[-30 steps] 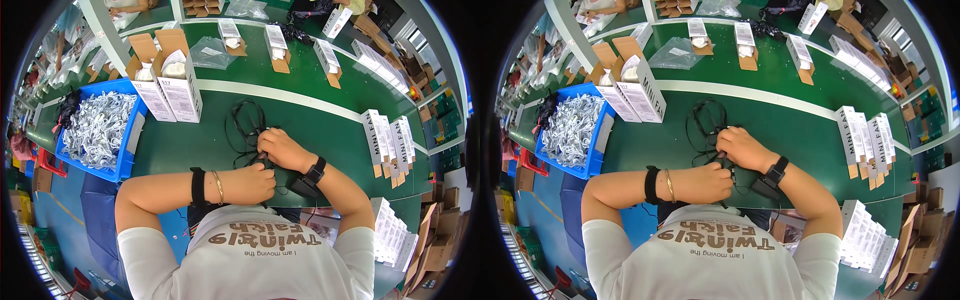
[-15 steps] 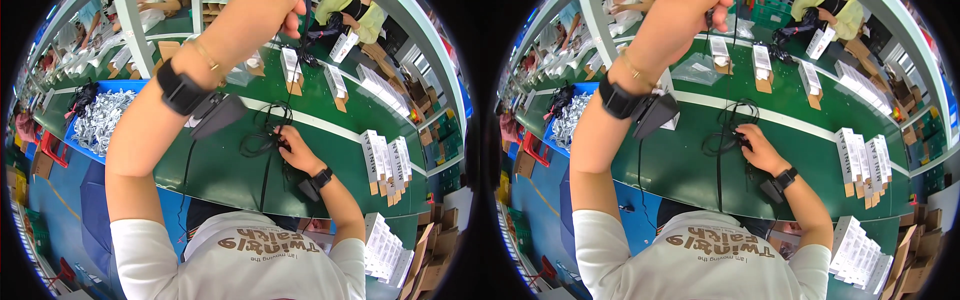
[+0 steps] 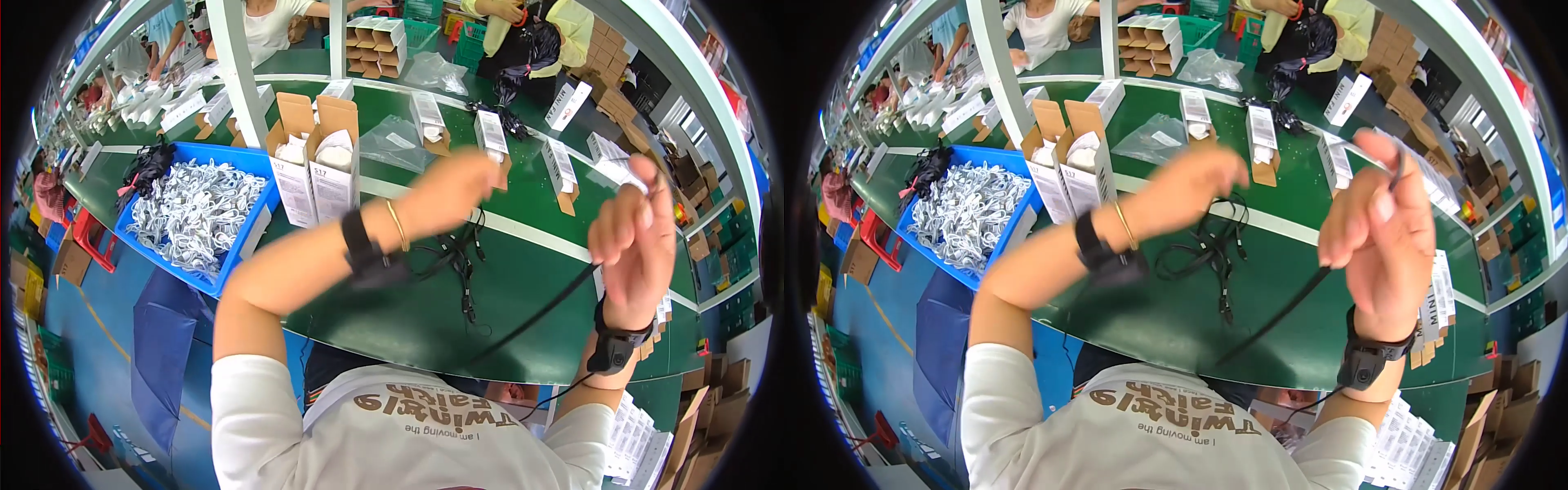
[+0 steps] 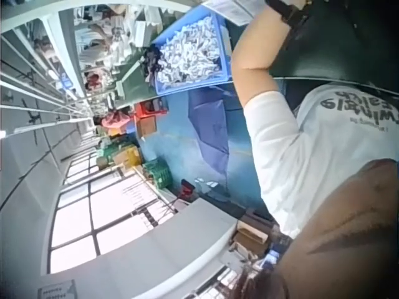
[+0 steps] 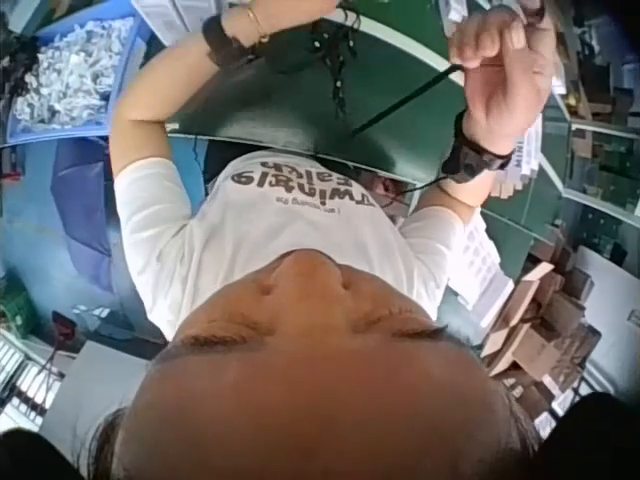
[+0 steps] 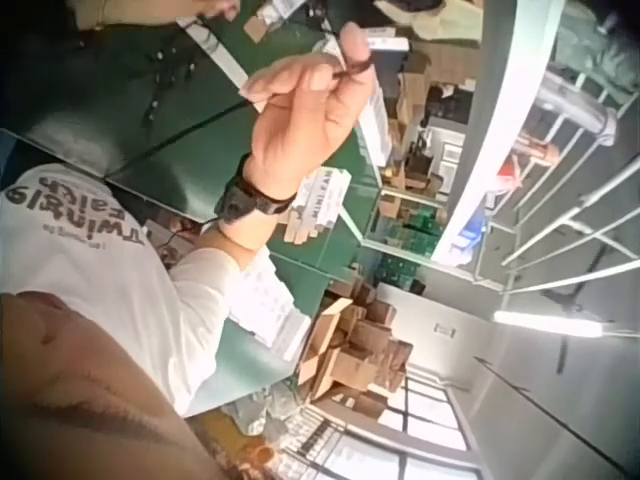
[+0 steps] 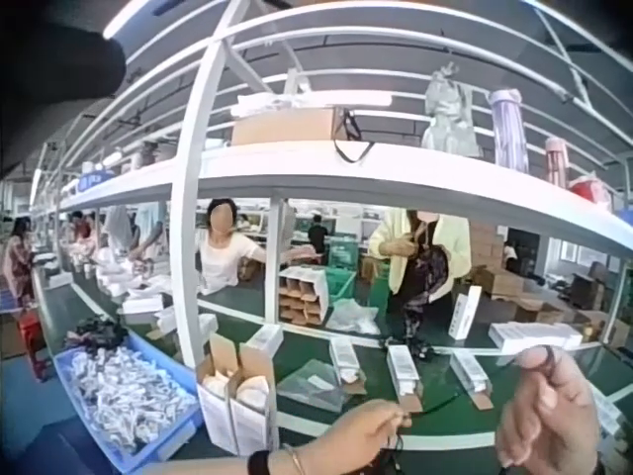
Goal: The person picks up a white cable from a blue bin, folds it, and inserts it into a box before closing the lid. They then place the finished package onto a stack and repeat the process with a black strap and another box.
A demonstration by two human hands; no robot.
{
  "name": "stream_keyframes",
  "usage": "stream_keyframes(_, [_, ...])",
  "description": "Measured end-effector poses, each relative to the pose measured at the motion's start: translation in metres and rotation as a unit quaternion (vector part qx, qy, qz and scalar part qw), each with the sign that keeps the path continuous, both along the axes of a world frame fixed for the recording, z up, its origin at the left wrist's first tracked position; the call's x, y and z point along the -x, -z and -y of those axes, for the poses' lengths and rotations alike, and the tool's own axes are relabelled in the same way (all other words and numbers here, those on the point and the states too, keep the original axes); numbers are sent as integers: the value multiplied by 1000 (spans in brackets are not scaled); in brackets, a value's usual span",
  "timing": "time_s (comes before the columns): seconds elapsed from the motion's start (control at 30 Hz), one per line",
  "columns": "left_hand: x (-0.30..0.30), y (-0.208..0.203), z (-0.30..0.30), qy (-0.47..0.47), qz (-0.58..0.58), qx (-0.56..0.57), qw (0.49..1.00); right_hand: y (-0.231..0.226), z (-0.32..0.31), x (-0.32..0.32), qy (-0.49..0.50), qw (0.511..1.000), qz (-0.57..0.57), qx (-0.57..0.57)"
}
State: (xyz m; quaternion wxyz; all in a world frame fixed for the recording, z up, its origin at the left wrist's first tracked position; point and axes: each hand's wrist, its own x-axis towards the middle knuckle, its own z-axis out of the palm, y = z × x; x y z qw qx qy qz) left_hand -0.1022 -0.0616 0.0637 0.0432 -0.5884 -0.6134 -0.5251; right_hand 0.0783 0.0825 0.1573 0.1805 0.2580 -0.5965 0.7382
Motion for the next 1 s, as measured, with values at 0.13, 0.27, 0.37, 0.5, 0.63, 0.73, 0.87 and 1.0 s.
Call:
stream_keyframes(0.13, [-90, 56, -19, 276, 348, 118, 888, -15, 12, 10, 140, 987, -49, -57])
stream_keyframes(0.27, [-124, 58, 3, 431, 557, 164, 691, -25, 9, 16, 260, 964, -24, -60])
stream_keyframes(0.37, [-105, 55, 31, 506, 617, 147, 585, -34, -49, -3, 279, 959, -15, 48])
stream_keyframes(0.5, [-51, 61, 57, 350, 595, 118, 714, 11, -149, -6, 121, 992, 6, -26])
stream_keyframes(0.63, [-29, 65, 58, 75, 308, 105, 943, 87, -144, 38, 596, 606, -4, -527])
stream_keyframes(0.73, [-32, 64, 61, -87, -25, 26, 996, 100, -28, 53, 328, 802, 75, -493])
stream_keyframes(0.87, [-55, 41, 74, -108, 141, 23, 984, 88, 35, 71, -44, 877, 210, -430])
stream_keyframes(1.0, [-54, 33, 105, -238, 119, -4, 964, 111, 17, 74, 7, 960, 217, -177])
